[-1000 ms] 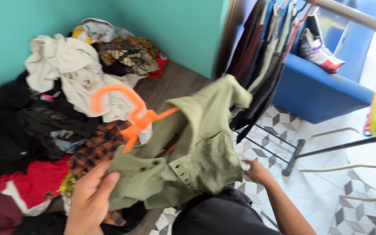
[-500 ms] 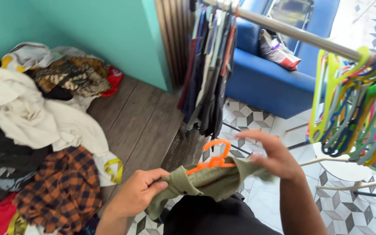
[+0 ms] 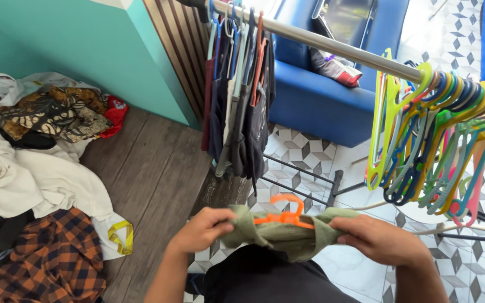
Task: The person picks up garments from a pile on a table, places them on hangers, and hangs them on a clothing rack. The person handles a black shirt, a green shirt, and a white and yellow shirt.
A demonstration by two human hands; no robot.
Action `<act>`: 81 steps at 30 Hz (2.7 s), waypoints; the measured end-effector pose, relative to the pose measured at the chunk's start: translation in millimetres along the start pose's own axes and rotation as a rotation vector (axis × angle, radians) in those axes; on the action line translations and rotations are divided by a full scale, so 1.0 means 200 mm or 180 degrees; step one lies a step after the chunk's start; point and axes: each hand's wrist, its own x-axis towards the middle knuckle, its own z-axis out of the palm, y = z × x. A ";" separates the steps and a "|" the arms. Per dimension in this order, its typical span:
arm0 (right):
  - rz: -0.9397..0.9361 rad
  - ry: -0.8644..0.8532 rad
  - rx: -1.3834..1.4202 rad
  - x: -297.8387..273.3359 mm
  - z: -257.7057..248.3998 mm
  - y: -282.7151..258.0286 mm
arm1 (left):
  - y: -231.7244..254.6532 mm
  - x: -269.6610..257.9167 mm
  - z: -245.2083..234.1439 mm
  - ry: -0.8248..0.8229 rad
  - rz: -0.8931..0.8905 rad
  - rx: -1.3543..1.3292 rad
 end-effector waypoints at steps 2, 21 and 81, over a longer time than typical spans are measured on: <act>0.0413 0.0048 -0.0197 -0.05 0.02 0.05 | -0.05 0.11 0.07 0.0283 0.0002 0.0343; 0.1721 0.1435 0.1813 0.26 0.42 0.66 | -0.21 0.33 0.42 -0.0016 -0.0104 0.0294; 0.2006 0.3479 -0.2025 0.17 -0.12 0.47 | 0.16 1.06 -0.15 0.3326 0.0394 0.1258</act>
